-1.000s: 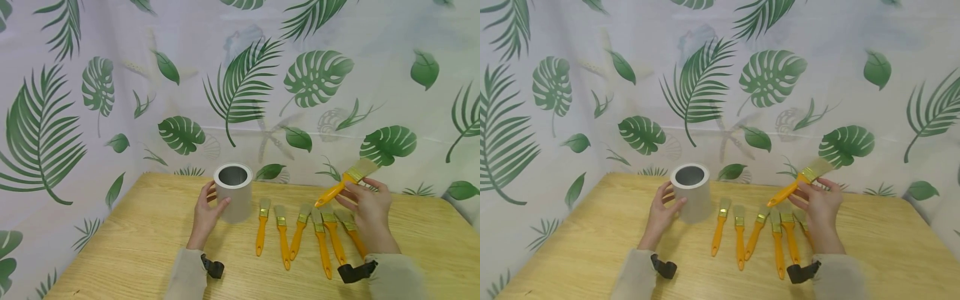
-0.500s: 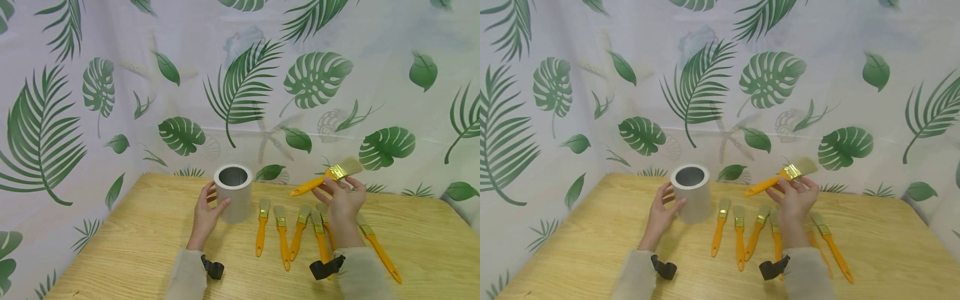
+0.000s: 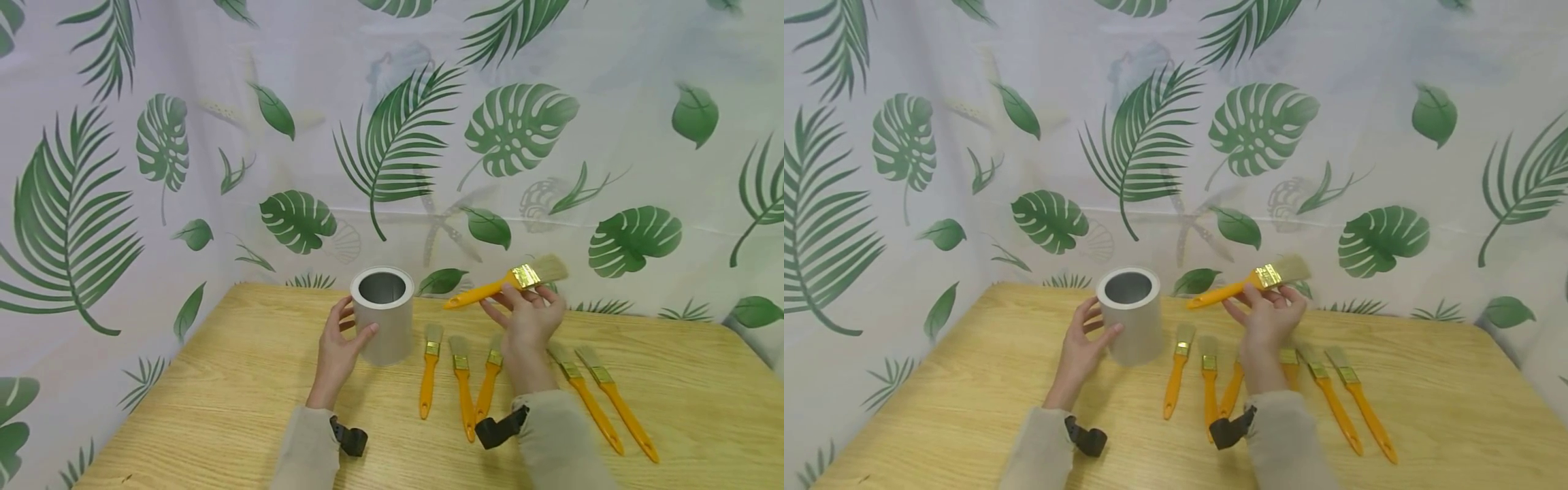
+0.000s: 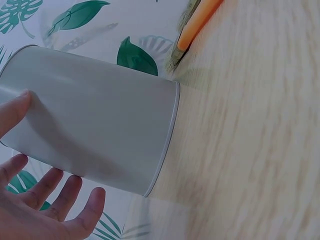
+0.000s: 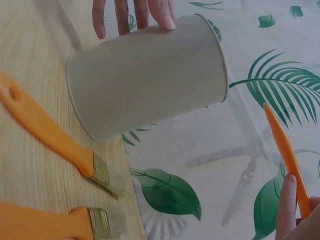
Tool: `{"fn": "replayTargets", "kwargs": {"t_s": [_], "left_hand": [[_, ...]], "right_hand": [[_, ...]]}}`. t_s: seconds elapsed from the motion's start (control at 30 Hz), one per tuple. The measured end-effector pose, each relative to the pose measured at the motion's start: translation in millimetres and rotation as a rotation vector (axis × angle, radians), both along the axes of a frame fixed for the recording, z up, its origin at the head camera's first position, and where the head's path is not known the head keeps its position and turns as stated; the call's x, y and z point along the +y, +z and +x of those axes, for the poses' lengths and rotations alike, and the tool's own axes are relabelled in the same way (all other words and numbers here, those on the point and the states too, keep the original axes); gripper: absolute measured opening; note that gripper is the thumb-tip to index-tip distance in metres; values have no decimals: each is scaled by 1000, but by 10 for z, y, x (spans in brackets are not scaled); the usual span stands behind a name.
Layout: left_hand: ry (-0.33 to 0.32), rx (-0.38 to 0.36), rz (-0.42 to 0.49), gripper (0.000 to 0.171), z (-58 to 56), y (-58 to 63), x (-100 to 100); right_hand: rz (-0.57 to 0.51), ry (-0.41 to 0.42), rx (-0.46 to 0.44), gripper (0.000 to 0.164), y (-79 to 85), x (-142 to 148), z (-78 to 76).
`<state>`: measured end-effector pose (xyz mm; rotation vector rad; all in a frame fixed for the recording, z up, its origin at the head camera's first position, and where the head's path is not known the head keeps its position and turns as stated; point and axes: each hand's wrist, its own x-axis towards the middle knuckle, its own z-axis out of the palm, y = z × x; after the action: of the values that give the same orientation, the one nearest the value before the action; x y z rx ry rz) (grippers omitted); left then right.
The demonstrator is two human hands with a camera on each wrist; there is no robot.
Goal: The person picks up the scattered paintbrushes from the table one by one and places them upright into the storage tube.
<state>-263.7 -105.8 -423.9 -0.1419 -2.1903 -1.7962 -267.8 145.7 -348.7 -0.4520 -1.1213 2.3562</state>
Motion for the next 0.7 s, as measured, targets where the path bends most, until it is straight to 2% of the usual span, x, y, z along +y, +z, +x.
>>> {"fn": "replayTargets", "kwargs": {"t_s": [0.37,0.57,0.7], "left_hand": [[8,-10,-2,63,-10,-8,1],[7,-14,2,63,-3,7,5],[6,-15,3,63,3,17,4]], "right_hand": [[20,47,8,39,21,-156,-35],[18,70,29,28,42,-239,-96],[25,81,41,26,47,-329,-149]]}}
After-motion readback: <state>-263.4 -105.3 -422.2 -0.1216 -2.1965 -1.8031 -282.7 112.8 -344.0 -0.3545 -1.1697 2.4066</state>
